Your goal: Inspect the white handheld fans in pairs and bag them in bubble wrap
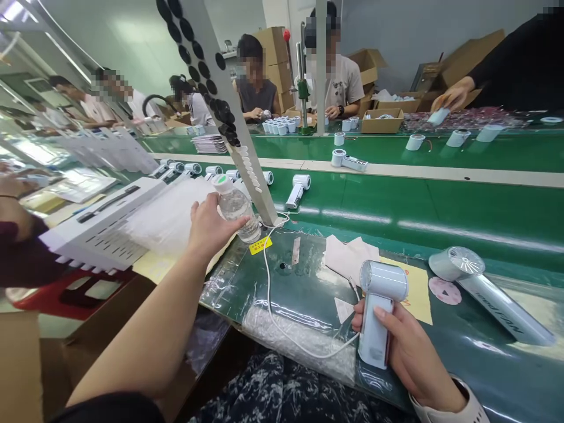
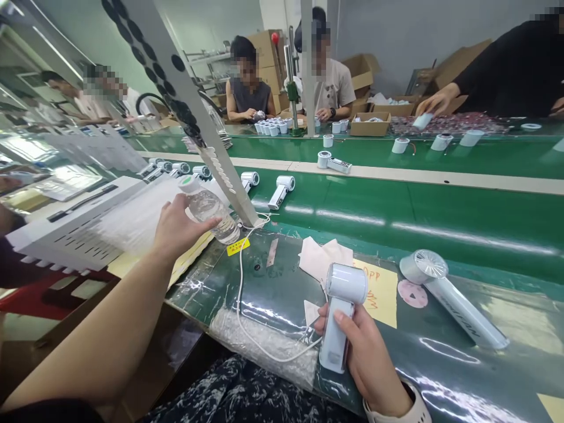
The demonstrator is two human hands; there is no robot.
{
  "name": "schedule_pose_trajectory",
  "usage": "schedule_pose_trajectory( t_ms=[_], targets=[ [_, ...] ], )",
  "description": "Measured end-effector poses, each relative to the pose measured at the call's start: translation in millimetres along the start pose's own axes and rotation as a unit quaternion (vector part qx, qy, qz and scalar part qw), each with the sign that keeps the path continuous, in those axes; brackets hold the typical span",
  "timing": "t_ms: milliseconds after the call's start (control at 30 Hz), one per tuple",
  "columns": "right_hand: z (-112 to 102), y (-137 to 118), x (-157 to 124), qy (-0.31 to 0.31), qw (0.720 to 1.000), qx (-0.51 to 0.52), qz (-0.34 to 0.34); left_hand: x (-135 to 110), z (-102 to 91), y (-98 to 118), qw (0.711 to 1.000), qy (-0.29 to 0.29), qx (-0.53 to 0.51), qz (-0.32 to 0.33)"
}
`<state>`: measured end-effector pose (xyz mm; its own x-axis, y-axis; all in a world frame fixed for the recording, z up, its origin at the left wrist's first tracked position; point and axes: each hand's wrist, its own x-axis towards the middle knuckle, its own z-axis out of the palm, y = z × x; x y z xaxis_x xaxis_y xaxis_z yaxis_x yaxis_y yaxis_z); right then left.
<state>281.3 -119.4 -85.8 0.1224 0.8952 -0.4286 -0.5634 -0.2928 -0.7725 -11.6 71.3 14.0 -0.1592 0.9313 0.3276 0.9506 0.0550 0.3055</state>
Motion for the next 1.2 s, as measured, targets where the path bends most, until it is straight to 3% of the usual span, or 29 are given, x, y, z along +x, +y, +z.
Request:
schedule_pose_trajectory(
  t_ms=[200,300,367,467,567,633,733,833,967,1200],
  targets=[
    [-1,1,2,-0.005,1.000,0.006,-0.008,-18,-17.4,19,0.994,0.081,-0.056,0.051],
    [-1,2,4,-0.012,1.000,0.017,-0.011,-28,-26.9,34,0.986,0.088,-0.118,0.079],
    [-2,3,5,-0.021,0.999,0.021,-0.013,-33,-28.3,46,0.980,0.052,-0.143,0.125],
    [-5,4,5,-0.032,0.998,0.045,-0.024,-39,-22.2,66,0.963,-0.079,-0.120,0.228],
    [-10,3,4,-0.070,0.993,0.089,-0.039,-45,-7.8,86,0.917,-0.234,0.012,0.321],
    [-14,1,4,-0.092,0.987,0.118,-0.063,-50,3.9,95,0.876,-0.287,0.134,0.365],
    [-16,-4,4,-0.098,0.979,0.158,-0.087,-57,18.2,103,0.815,-0.284,0.261,0.432],
    [-14,-9,4,-0.096,0.976,0.181,-0.078,-58,23.2,108,0.787,-0.274,0.307,0.460],
    [-10,-10,3,-0.091,0.974,0.192,-0.078,-56,19.8,116,0.772,-0.290,0.326,0.462],
    [-8,-6,1,-0.082,0.973,0.203,-0.070,-55,16.7,122,0.776,-0.302,0.316,0.454]
  ],
)
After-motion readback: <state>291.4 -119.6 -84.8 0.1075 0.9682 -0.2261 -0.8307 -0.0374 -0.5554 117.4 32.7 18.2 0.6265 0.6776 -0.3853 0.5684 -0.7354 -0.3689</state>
